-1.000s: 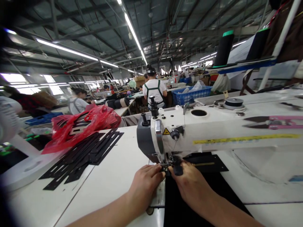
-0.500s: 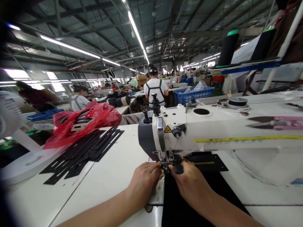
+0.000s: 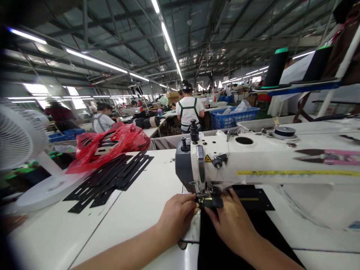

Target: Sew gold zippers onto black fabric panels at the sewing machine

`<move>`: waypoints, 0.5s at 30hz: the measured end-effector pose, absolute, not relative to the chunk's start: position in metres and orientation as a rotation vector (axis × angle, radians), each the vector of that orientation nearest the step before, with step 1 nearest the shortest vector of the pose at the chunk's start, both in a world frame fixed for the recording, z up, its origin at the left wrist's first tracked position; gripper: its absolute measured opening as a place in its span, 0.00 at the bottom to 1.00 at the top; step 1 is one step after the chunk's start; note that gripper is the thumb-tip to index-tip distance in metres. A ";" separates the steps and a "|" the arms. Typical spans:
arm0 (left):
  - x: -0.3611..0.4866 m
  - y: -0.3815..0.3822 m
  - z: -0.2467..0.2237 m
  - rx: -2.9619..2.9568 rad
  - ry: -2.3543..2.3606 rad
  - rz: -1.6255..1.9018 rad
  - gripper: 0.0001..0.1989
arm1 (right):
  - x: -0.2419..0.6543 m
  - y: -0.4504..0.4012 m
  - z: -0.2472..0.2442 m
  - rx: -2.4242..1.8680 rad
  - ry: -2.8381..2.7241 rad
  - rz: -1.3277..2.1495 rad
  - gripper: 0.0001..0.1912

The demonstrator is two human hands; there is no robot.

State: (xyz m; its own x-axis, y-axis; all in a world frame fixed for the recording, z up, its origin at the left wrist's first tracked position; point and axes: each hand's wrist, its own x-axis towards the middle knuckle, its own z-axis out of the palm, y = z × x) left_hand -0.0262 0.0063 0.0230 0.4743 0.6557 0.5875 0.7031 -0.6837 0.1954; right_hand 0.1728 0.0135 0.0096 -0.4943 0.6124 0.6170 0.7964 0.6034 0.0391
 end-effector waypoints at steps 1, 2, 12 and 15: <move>-0.029 0.001 0.025 -2.652 -1.266 -1.049 0.06 | 0.176 0.011 0.006 -1.141 -2.277 -0.470 0.16; -0.031 -0.006 0.028 -2.678 -1.329 -1.119 0.08 | 0.180 0.006 0.004 -1.165 -2.285 -0.501 0.19; -0.032 -0.092 0.036 -2.858 -2.318 -2.448 0.17 | 0.198 -0.100 0.005 -1.191 -2.377 -0.727 0.40; -0.025 -0.105 0.033 -2.478 -2.713 -2.728 0.31 | 0.193 -0.118 -0.006 -1.134 -2.291 -0.543 0.40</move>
State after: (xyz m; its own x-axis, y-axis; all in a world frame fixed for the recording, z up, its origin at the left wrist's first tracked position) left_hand -0.0245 -0.1050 0.0328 0.1974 0.9552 -0.2207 -0.2260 0.2634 0.9378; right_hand 0.1932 -0.1175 -0.0061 -0.5126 0.6042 0.6100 0.8138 0.5685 0.1208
